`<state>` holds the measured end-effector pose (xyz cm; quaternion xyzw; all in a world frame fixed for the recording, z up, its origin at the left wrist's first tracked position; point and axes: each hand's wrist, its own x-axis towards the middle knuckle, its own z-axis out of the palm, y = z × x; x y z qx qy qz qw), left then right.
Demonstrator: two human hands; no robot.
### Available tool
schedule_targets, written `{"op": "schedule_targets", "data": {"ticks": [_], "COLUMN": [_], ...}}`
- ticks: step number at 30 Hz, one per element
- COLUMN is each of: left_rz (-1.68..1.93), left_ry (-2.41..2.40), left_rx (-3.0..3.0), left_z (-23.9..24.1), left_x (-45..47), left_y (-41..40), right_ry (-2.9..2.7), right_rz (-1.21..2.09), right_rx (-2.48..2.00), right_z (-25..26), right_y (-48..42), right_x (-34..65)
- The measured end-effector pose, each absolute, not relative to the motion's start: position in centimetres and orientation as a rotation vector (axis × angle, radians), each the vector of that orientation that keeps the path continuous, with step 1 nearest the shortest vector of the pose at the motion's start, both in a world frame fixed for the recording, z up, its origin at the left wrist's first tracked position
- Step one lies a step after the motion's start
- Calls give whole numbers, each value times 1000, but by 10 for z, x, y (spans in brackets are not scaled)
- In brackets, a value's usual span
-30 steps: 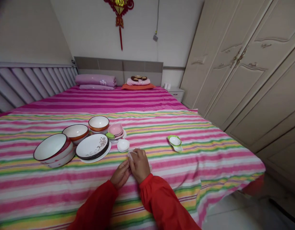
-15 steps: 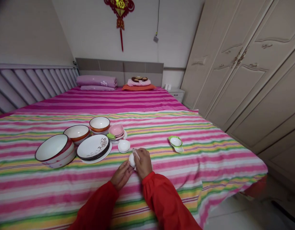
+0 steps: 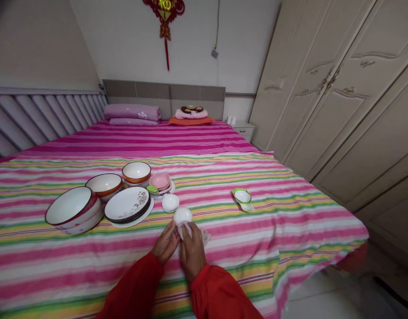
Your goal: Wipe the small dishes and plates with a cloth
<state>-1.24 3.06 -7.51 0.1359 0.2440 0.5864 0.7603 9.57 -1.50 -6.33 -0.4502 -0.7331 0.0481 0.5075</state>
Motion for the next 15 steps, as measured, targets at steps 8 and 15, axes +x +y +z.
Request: {"op": "schedule_targets", "data": {"ticks": [8,15], "left_rz": [1237,1199], "left_ry": [511,503], "left_rx": [393,422], "left_z": [-73,-72], "left_x": [-11,-12], "left_y": [29,28], "right_ry": [-1963,-1826], "right_rz": [-45,60], "right_rx": [-1225,-1245], "right_z": [-34,-22], "right_y": [5,17], "right_x": [84,96]}}
